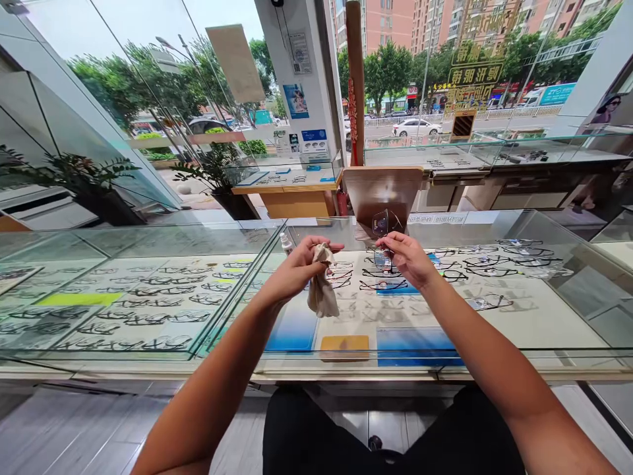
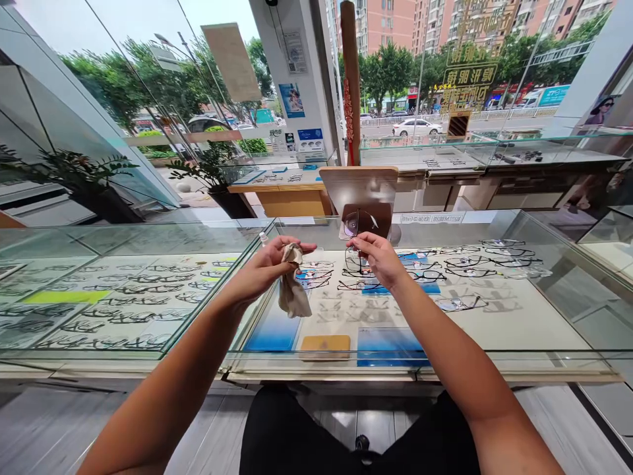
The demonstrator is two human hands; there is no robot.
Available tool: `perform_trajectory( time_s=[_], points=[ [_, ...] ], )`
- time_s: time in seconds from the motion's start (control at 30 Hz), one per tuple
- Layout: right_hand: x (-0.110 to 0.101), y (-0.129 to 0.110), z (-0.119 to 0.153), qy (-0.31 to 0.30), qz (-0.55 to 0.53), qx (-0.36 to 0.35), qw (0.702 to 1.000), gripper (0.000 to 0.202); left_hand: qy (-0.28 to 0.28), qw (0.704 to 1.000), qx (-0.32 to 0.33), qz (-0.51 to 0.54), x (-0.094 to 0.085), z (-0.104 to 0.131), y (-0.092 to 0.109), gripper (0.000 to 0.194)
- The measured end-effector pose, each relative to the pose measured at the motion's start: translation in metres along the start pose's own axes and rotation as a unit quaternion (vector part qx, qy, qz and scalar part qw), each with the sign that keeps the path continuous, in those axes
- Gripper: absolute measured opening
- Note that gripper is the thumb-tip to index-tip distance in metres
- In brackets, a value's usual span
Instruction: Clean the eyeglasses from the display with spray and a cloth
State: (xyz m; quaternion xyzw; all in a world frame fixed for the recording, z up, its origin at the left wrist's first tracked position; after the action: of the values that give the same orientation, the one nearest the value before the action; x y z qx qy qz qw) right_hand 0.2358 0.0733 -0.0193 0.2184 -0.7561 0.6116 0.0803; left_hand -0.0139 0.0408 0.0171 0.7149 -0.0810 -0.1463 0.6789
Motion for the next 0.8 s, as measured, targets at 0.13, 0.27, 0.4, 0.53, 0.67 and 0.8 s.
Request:
perform_trajectory(
  time_s=[0.13, 0.27, 0.4, 0.53, 0.67, 0.8],
  points=[
    [0.005, 0.000, 0.002, -0.018, -0.025, -0.001, 1.000, 0.041, -0.010, 1.000, 0.015, -0.025, 0.024, -0.013, -0.004, 0.043],
    [0.012, 0.000, 0.005, -0.055, -0.056, 0.001, 0.997, 0.040, -0.020, 0.999, 0.033, 0.009, 0.039, -0.024, -0.010, 0.049],
    [0.016, -0.001, 0.008, -0.076, -0.072, 0.008, 0.994, 0.040, -0.026, 0.998, -0.005, 0.058, 0.046, -0.029, -0.020, 0.060],
    [0.020, -0.002, 0.010, -0.100, -0.081, 0.015, 0.992, 0.040, 0.007, 0.999, -0.008, 0.047, 0.043, -0.027, -0.024, 0.060],
    [0.022, -0.002, 0.011, -0.112, -0.074, 0.007, 0.991, 0.035, 0.043, 0.997, 0.002, 0.056, 0.043, -0.025, -0.024, 0.061],
    [0.022, 0.003, 0.010, -0.112, -0.065, 0.016, 0.991, 0.034, 0.040, 0.995, -0.028, 0.084, 0.046, -0.023, -0.030, 0.067]
  ],
)
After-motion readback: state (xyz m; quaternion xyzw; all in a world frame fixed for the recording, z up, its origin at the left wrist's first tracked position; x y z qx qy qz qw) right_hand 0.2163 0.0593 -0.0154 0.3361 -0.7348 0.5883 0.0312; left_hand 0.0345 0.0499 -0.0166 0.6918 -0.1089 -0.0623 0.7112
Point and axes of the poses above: each hand's wrist, its own z-axis away from the middle knuckle, its own x-axis out of the palm, y = z × x, the point moved 6 cm from there along -z, towards the middle knuckle, and after that the axes turned 4 degrees about -x, right-handed, at the moved point
